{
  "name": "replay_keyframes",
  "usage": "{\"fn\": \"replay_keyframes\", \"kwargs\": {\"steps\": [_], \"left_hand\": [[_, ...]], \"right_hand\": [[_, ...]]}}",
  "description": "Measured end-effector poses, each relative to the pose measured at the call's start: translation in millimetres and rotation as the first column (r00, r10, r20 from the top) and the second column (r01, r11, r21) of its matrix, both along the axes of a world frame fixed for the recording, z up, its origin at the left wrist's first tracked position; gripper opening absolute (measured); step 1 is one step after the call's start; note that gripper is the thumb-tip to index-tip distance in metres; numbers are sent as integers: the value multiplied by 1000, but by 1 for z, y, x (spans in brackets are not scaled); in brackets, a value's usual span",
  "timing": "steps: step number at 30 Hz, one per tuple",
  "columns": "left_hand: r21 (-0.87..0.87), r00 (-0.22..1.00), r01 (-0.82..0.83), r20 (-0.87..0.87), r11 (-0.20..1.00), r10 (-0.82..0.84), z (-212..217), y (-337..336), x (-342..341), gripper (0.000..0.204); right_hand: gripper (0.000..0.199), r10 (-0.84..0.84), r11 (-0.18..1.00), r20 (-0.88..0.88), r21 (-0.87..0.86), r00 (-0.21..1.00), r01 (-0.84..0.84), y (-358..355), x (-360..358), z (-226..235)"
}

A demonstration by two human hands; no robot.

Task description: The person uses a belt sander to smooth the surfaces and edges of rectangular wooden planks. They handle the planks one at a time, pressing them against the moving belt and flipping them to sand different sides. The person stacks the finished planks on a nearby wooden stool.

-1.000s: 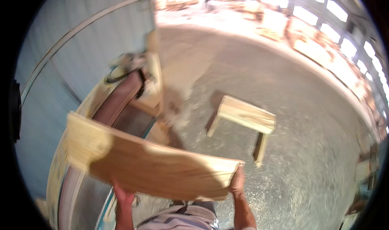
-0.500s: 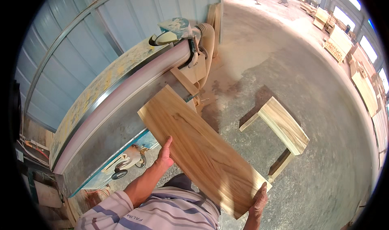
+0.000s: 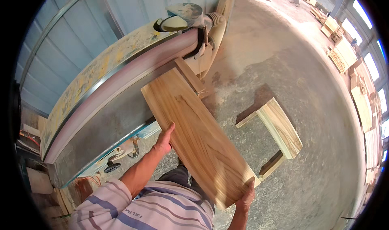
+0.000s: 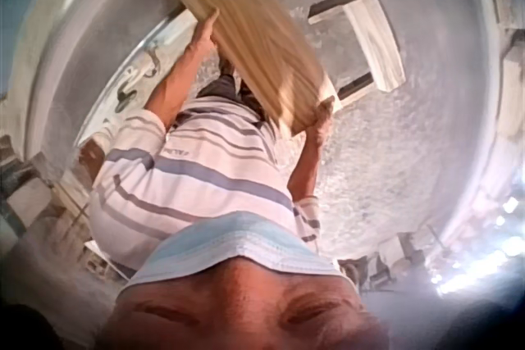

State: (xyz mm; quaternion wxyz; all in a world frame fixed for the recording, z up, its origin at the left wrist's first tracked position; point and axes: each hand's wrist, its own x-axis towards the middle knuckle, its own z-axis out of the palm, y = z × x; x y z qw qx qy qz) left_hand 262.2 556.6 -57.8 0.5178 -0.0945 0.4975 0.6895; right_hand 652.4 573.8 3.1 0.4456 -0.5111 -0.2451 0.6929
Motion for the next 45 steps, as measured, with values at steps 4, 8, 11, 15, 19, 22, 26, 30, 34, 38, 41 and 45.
{"fn": "replay_keyframes", "kwargs": {"steps": [4, 8, 11, 15, 19, 22, 26, 30, 34, 38, 41, 45], "left_hand": [[-36, 997, -33, 75, 999, 35, 18, 4, 17, 72], [-114, 998, -43, 31, 993, 47, 16, 16, 6, 76], [-74, 998, -31, 56, 997, 35, 18, 21, 2, 77], [-84, 998, -42, 48, 996, 47, 12, 24, -2, 77], [-74, 998, -34, 42, 997, 37, 6, 25, -10, 78], [-103, 999, -27, 32, 994, 31, 10, 28, -15, 78], [-94, 999, -23, 32, 995, 26, 5, 29, -24, 78], [-105, 999, -35, 24, 994, 38, 4, 33, -31, 76], [-82, 999, -22, 41, 996, 26, 10, 37, -37, 74], [-106, 999, -14, 30, 994, 17, -4, 35, -48, 74], [-125, 1000, -19, 21, 992, 22, 10, 37, -44, 74], [-114, 999, -36, 28, 993, 39, 14, 37, -44, 74]], "right_hand": [[58, -36, 994, -32, -100, 999, 33, 6, -12, 1], [58, -7, 996, -25, -93, 1000, 5, 8, -17, -3], [59, -29, 997, -16, -75, 999, 28, 12, -29, 4], [60, -36, 995, -40, -91, 999, 32, 16, -29, -6], [60, -49, 994, -4, -96, 999, 48, 16, -34, -12], [58, -39, 995, -53, -92, 998, 34, 19, -43, -7], [57, -100, 984, 4, -145, 995, 99, 21, -51, -8], [58, -128, 979, 34, -156, 991, 131, 25, -60, -6], [59, -129, 982, -2, -138, 992, 128, 27, -64, -10], [58, -143, 972, 36, -181, 989, 147, 32, -80, 3], [55, -133, 970, 50, -200, 990, 140, 31, -77, -1], [57, -143, 968, 110, -192, 984, 162, 30, -81, -2]]}}
